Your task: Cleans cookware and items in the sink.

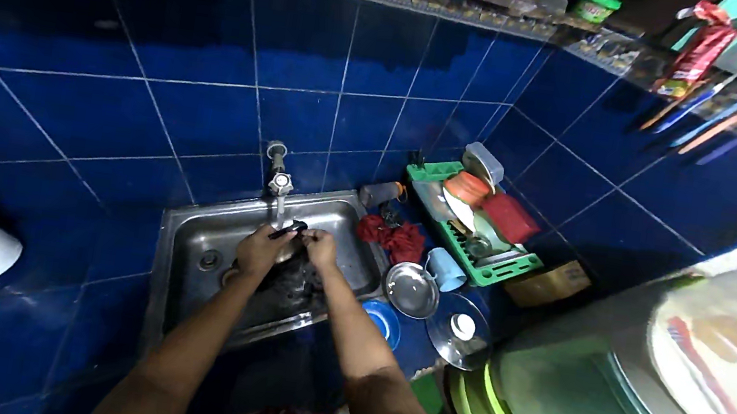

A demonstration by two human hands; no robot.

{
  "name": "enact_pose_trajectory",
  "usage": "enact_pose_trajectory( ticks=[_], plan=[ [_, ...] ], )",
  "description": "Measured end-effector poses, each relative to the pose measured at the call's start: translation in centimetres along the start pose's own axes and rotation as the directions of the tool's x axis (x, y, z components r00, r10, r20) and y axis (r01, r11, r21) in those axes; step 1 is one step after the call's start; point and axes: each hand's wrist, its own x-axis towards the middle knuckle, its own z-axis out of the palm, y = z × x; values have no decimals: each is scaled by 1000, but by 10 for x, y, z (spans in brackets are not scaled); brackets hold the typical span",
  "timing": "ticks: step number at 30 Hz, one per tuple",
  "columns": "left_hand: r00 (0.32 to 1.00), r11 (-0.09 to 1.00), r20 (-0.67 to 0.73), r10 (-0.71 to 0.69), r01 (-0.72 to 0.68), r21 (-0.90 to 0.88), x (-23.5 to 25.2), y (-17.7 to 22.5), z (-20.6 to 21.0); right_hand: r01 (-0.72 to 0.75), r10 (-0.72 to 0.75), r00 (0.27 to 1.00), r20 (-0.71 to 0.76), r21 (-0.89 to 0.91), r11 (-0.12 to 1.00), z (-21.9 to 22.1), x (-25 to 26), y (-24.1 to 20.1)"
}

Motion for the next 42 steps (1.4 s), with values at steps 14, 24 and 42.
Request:
enact_pose_trajectory(
  ticks=[14, 24, 42],
  plan=[
    [992, 995, -95, -89, 91, 25, 0, -34, -20, 207, -207, 978, 24, -242, 948, 53, -16, -29],
    [961, 977, -183, -209, 196, -86, -10, -50, -45, 294, -288, 956, 65, -146, 945, 61, -12, -23],
    [994, 997, -76, -80, 80, 1, -13, -19, -14, 179, -188, 976, -110, -81, 980, 40, -21, -14]
  ],
)
